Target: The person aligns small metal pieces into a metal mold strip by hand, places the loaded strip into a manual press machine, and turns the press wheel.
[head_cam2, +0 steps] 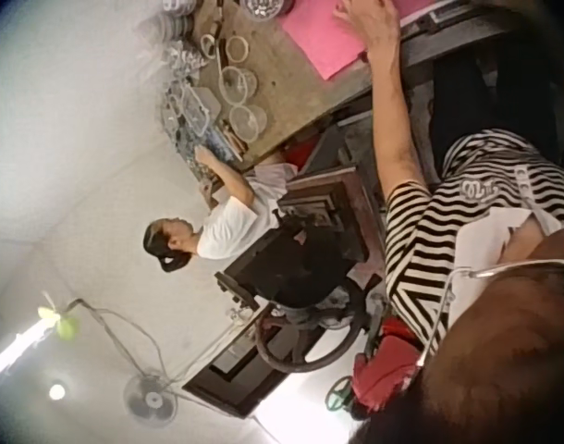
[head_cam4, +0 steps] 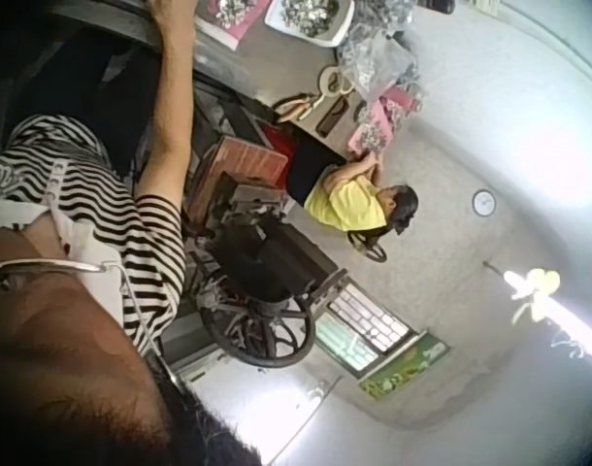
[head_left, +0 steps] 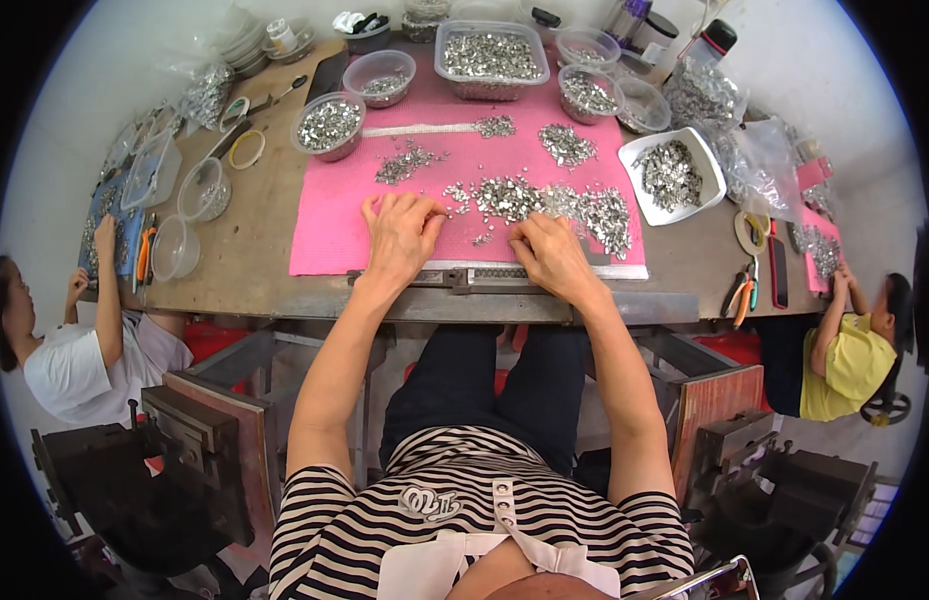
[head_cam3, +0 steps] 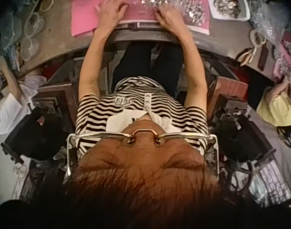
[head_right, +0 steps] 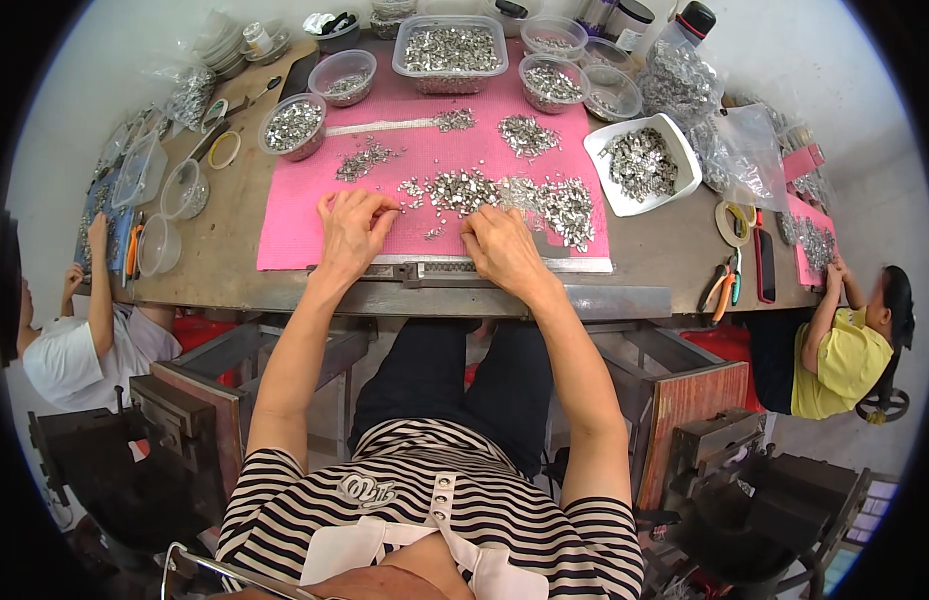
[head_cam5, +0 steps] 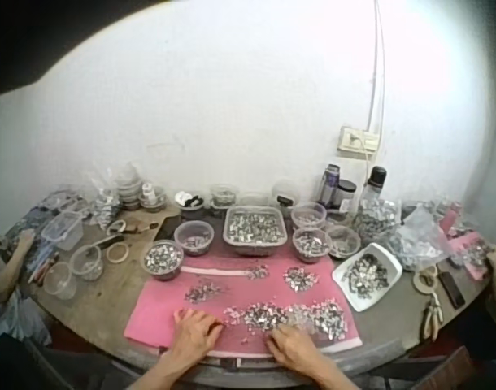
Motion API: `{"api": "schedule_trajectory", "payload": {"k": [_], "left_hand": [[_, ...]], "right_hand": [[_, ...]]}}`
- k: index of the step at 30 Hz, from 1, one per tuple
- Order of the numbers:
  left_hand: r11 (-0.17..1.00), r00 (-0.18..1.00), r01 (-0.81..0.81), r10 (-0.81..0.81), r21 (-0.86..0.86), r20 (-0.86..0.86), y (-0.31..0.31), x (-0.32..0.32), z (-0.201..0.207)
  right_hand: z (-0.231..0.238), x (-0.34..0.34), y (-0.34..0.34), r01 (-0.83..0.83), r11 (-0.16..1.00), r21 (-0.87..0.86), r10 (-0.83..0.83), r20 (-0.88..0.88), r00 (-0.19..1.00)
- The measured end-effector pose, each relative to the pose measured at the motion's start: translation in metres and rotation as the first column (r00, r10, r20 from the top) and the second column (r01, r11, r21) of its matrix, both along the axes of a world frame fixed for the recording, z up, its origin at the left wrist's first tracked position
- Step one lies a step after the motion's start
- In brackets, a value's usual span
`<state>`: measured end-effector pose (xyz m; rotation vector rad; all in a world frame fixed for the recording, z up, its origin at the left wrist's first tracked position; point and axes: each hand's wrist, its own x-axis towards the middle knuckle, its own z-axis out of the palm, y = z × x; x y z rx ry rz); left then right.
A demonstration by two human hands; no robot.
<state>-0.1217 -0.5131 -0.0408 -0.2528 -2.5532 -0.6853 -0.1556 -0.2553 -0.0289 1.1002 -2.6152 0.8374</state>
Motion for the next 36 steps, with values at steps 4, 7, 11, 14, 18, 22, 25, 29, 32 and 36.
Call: {"api": "schedule_trajectory", "payload": {"k": [4, 7, 11, 14, 18, 22, 25, 29, 32, 36], "left_hand": [[0.998, 1.0, 0.019, -0.02, -0.06, -0.015, -0.001, -0.007, 0.001], [0.994, 0.998, 0.054, -0.058, -0.092, -0.037, -0.002, -0.01, -0.001], [0.994, 0.997, 0.077, -0.078, -0.073, -0.015, 0.0, -0.01, 0.0], [0.998, 0.998, 0.055, -0.055, -0.019, 0.02, -0.002, -0.007, 0.0], [0.999, 0.998, 0.028, -0.029, 0.017, 0.06, -0.006, -0.005, -0.001], [0.999, 0.997, 0.05, -0.051, 0.012, 0.065, -0.004, -0.002, -0.001], [0.998, 0.998, 0.061, -0.061, -0.003, 0.029, 0.001, -0.004, -0.003], [0.998, 0.999, 0.033, -0.034, -0.059, -0.014, 0.009, -0.004, 0.001], [0.996, 1.0, 0.017, -0.016, -0.084, 0.015, 0.011, -0.005, 0.004], [0.998, 0.999, 0.016, -0.014, -0.055, 0.033, 0.006, -0.004, 0.0]], "right_hand": [[0.006, 0.012, 0.009, -0.029, 0.991, -0.13, 0.041, 0.093, 0.995], [0.009, 0.028, 0.013, -0.037, 0.98, -0.193, 0.059, 0.107, 0.993], [0.007, 0.037, 0.014, -0.048, 0.987, -0.156, 0.054, 0.036, 0.998], [0.005, 0.039, 0.011, -0.047, 0.99, -0.135, 0.044, -0.023, 0.999], [0.006, 0.042, 0.013, -0.067, 0.995, -0.08, 0.06, -0.082, 0.995], [0.005, 0.042, 0.016, -0.076, 0.989, -0.129, 0.07, -0.05, 0.996], [0.001, 0.044, 0.016, -0.002, 0.969, -0.249, -0.019, -0.082, 0.996], [-0.01, 0.047, 0.016, 0.122, 0.932, -0.34, -0.151, -0.058, 0.987], [-0.015, 0.048, 0.014, 0.148, 0.913, -0.381, -0.203, -0.107, 0.973], [-0.013, 0.049, 0.015, 0.189, 0.896, -0.402, -0.256, -0.121, 0.959]]}}
